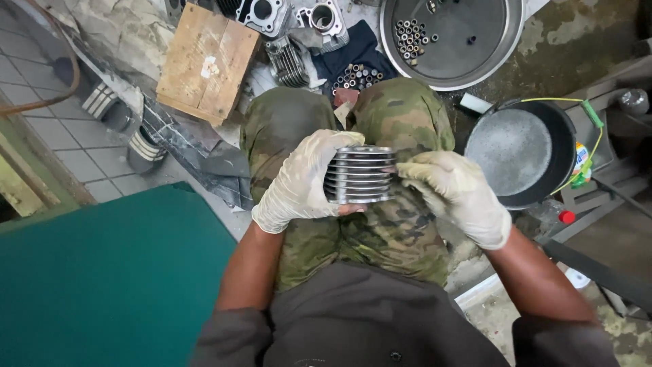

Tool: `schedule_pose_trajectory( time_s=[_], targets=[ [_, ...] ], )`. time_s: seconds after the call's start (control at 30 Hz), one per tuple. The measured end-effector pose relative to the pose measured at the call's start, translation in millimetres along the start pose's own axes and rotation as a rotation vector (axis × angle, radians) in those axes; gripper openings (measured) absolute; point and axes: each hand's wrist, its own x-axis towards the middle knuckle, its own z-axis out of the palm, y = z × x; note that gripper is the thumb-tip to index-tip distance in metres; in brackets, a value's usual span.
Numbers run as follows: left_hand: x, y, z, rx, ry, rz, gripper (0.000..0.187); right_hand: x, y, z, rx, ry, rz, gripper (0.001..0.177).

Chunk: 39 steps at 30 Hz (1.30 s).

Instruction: The person scrubs a metallic engine cylinder block with a small abrasive tool, cleaning the inner bore and outer surfaces. They then scrub the cooling fins of a separate engine cylinder head, rotating the part to clean all sides.

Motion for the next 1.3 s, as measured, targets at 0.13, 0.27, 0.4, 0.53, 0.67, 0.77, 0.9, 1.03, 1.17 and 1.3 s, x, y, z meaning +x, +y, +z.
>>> schedule_pose_trajectory(
  time_s=[0.13,0.27,0.4,0.53,0.67,0.77,0.9,1.03,1.17,1.3],
  targets=[
    [5.2,10.7,-5.4,-0.076,-0.025,-0.132,0.09,17.1,-25.4,-18.4,-0.096,0.061,-0.029,0.014],
    [6.1,7.1,-9.2,-0.123,-0.047,-0.099,0.09,21.9,-32.4,-12.7,-0.076,0.165,-0.076,0.016],
    [1.2,6.3,-7.7,-0.142,-0.06,-0.079,0.089,9.6,-31.9,-7.2,-0.006,0.197,0.019,0.016],
    [-9.7,1.9,-3.5,-0.003,-0.076,-0.055,0.088,3.6,-40.3,-42.4,0.08,0.014,0.118,0.031],
    [-3.2,3.1,-4.1,0.096,-0.076,0.022,0.082,18.1,-52.7,-50.3,0.083,-0.174,-0.105,0.027],
    [-3.6,5.7,-4.9,0.037,-0.084,-0.064,0.084,23.0,-50.2,-5.4,-0.164,-0.178,-0.273,0.062],
    [-9.4,-8.7,6.5,-0.074,-0.003,-0.059,0.099,-7.9,-35.2,21.5,-0.255,0.078,-0.257,0.019],
    [-11.1,-7.5,10.6,0.028,0.014,-0.018,0.093,-8.5,-36.5,27.5,-0.353,0.183,-0.27,0.02],
    [-10.7,-3.1,5.2,-0.027,0.004,-0.056,0.093,4.0,-45.8,20.4,-0.491,0.224,-0.362,0.024],
    [-3.4,1.4,-2.4,-0.071,-0.004,-0.076,0.093,-22.7,-19.6,19.8,-0.389,0.091,-0.279,0.02]
  ],
)
